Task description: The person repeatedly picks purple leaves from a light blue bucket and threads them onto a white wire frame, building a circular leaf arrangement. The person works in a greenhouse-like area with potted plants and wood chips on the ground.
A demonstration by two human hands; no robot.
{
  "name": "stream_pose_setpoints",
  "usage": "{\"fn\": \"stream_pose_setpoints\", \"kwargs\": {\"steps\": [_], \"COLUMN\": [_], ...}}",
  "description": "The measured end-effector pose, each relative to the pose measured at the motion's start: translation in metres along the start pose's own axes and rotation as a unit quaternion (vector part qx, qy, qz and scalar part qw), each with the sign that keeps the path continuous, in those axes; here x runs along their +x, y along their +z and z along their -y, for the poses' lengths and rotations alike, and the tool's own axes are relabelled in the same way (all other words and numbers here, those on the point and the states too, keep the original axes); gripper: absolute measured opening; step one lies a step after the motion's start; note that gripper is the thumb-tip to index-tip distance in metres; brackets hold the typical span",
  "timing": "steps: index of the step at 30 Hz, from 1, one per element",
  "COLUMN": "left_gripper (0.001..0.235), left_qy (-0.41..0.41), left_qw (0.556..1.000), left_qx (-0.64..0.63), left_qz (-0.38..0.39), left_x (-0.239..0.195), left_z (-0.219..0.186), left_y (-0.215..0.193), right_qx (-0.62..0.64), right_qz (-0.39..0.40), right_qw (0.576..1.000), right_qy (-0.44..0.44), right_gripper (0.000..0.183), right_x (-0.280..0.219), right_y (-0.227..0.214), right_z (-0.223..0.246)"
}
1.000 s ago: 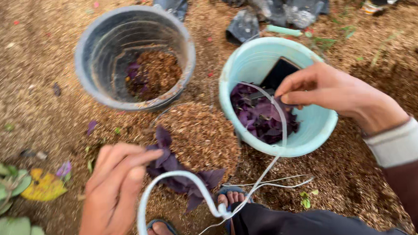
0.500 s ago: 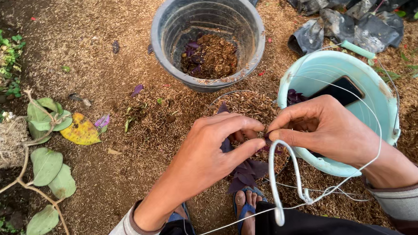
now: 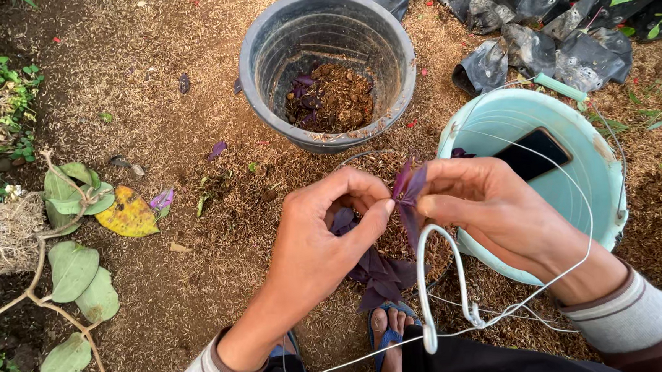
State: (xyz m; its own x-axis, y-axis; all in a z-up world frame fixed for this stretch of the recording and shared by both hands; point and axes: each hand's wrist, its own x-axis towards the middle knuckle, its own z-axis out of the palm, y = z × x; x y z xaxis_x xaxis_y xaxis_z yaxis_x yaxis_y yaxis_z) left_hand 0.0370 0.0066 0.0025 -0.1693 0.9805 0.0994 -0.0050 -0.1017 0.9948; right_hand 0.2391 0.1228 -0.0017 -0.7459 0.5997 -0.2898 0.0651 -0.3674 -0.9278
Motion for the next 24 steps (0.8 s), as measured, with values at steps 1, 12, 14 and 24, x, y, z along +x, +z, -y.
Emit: {"fn": "stream_pose_setpoints", "kwargs": {"steps": [1,12,14,24], "left_gripper": [0.008,0.012,0.011,0.018], "left_qy": [0.015,-0.007,-0.020,0.101], "left_qw": [1.000,0.997,0.996,0.934], "left_qx": [0.022,0.055,0.008,0.293], "left_qz": [-0.004,-0.059,-0.085,-0.177], "left_x": [0.000,0.009,0.011,0.077], "left_z": [-0.001,0.004,0.006,0.029], "left_y": [0.001,0.005,0.005,-0.066], "right_qx": [0.011,-0.043,-0.031,-0.352], "right_qz": [-0.008,-0.057,-0.064,-0.011], "right_qw": [1.000,0.997,0.996,0.926], "right_qy": [-0.003,-0.030,-0.049,-0.137], "right_gripper": [0.026,0.012,0.012,0.015], "right_x": [0.001,0.007,0.009,0.026], "right_y": [0.001,0.004,0.003,0.013], "right_z": [-0.001,-0.006,-0.007,0.015]}}
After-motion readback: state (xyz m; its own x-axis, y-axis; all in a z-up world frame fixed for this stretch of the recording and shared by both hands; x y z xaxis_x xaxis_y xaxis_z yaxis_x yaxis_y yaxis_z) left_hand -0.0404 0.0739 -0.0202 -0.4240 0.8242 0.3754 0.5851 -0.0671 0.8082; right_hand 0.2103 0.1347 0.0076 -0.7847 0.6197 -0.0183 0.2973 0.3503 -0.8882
